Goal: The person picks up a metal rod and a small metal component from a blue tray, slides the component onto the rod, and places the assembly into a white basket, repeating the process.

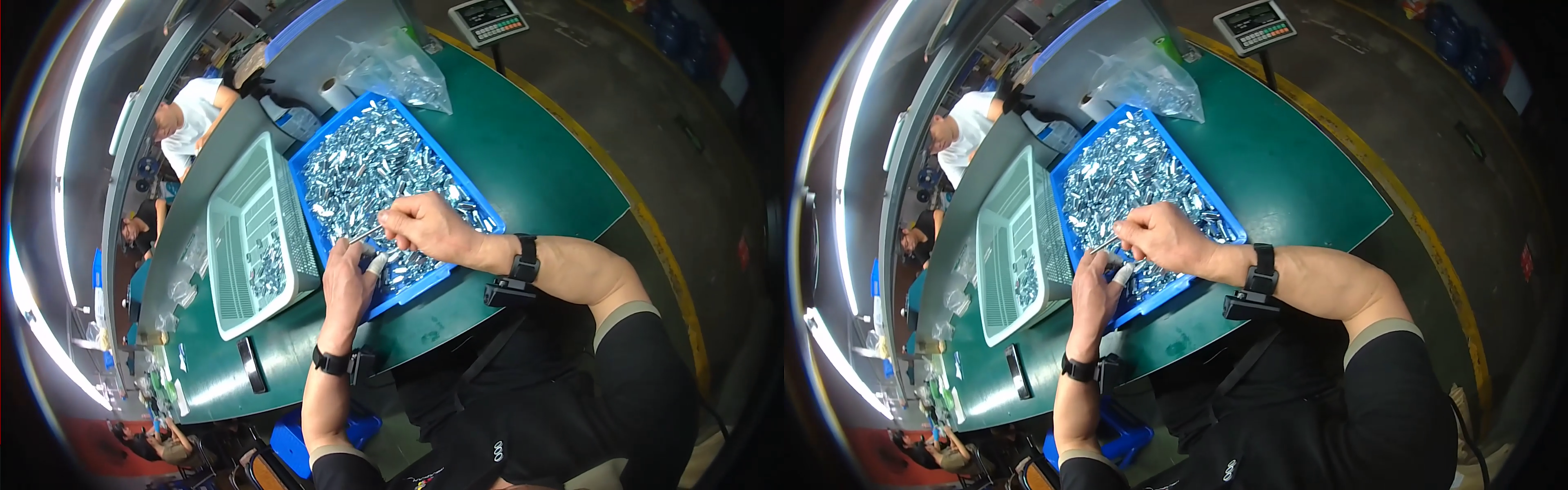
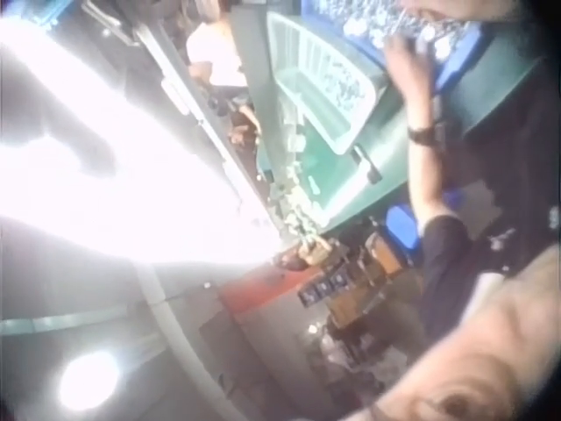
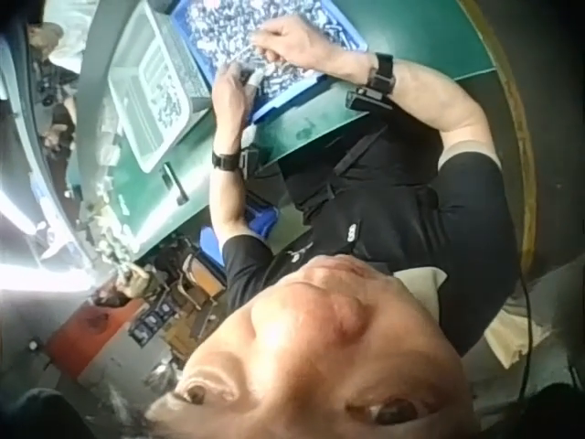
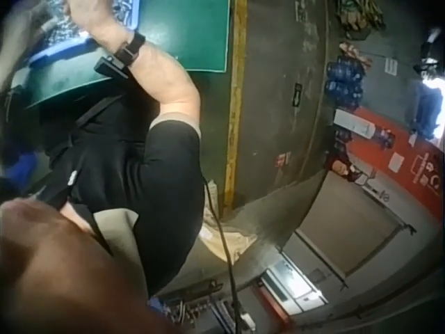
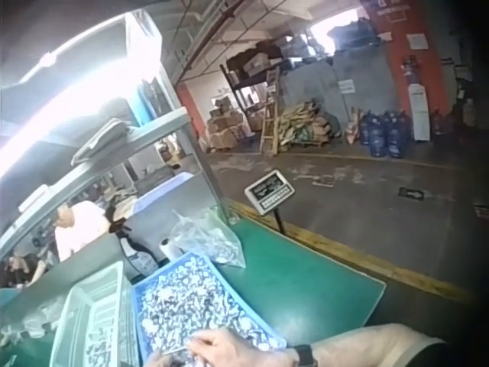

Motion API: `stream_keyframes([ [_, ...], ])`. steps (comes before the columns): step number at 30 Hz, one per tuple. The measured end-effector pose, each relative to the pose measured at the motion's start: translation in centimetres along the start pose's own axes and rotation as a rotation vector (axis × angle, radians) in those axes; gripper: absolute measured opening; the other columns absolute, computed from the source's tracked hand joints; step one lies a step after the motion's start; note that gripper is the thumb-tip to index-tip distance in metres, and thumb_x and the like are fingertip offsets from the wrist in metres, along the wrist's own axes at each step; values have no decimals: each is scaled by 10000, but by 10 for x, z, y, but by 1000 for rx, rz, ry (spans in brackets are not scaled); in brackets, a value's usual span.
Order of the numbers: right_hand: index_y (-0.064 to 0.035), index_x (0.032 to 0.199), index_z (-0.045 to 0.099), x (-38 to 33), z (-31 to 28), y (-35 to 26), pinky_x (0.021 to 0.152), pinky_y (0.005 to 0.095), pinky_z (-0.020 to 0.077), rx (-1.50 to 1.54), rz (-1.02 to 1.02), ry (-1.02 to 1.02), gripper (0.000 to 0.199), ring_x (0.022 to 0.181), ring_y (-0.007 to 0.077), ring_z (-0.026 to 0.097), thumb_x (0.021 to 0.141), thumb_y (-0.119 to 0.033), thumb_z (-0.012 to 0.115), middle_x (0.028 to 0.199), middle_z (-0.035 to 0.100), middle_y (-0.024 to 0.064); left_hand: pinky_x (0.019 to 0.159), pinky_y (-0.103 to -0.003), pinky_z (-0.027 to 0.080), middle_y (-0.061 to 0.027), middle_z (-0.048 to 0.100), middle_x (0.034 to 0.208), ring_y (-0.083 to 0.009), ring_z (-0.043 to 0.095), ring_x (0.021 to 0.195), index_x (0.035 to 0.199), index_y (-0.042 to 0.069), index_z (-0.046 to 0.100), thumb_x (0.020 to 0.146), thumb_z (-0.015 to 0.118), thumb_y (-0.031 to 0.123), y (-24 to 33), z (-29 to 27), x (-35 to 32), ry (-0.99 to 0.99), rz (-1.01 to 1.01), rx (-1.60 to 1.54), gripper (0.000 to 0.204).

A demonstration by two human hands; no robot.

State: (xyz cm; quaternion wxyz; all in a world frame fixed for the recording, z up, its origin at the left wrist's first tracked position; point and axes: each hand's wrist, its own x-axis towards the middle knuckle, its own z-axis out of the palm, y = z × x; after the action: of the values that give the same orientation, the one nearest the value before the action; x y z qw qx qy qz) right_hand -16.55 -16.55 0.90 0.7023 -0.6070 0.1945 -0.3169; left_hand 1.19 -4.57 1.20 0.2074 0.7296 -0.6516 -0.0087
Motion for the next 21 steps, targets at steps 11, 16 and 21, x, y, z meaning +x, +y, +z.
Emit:
stream_keyframes([
  [11, -6, 764, 670, 0, 3, 1, 555, 280, 464, -42, -16, -5, 375, 588, 75, 577, 1029, -261, 595, 636, 647, 27, 769, -436, 489, -161, 584, 958, -352, 601, 901, 1001, 11, 705, 816, 778, 101, -3, 0, -2, -8, 50, 15, 218],
  [16, 1, 744, 650, -1, 3, -1, 561, 286, 468, -67, -16, -21, 393, 589, 84, 573, 1031, -261, 591, 638, 648, 25, 758, -397, 503, -145, 613, 900, -337, 616, 851, 991, 22, 699, 817, 794, 89, 1, -4, -7, -19, -73, -142, 209],
  [21, -5, 747, 651, 0, 7, 9, 577, 383, 489, -169, -56, -23, 340, 574, 205, 637, 950, -278, 657, 619, 653, 100, 817, -267, 525, -58, 715, 976, -99, 656, 881, 1077, -3, 661, 905, 776, 79, -11, -2, -24, 27, -230, -505, 223],
])
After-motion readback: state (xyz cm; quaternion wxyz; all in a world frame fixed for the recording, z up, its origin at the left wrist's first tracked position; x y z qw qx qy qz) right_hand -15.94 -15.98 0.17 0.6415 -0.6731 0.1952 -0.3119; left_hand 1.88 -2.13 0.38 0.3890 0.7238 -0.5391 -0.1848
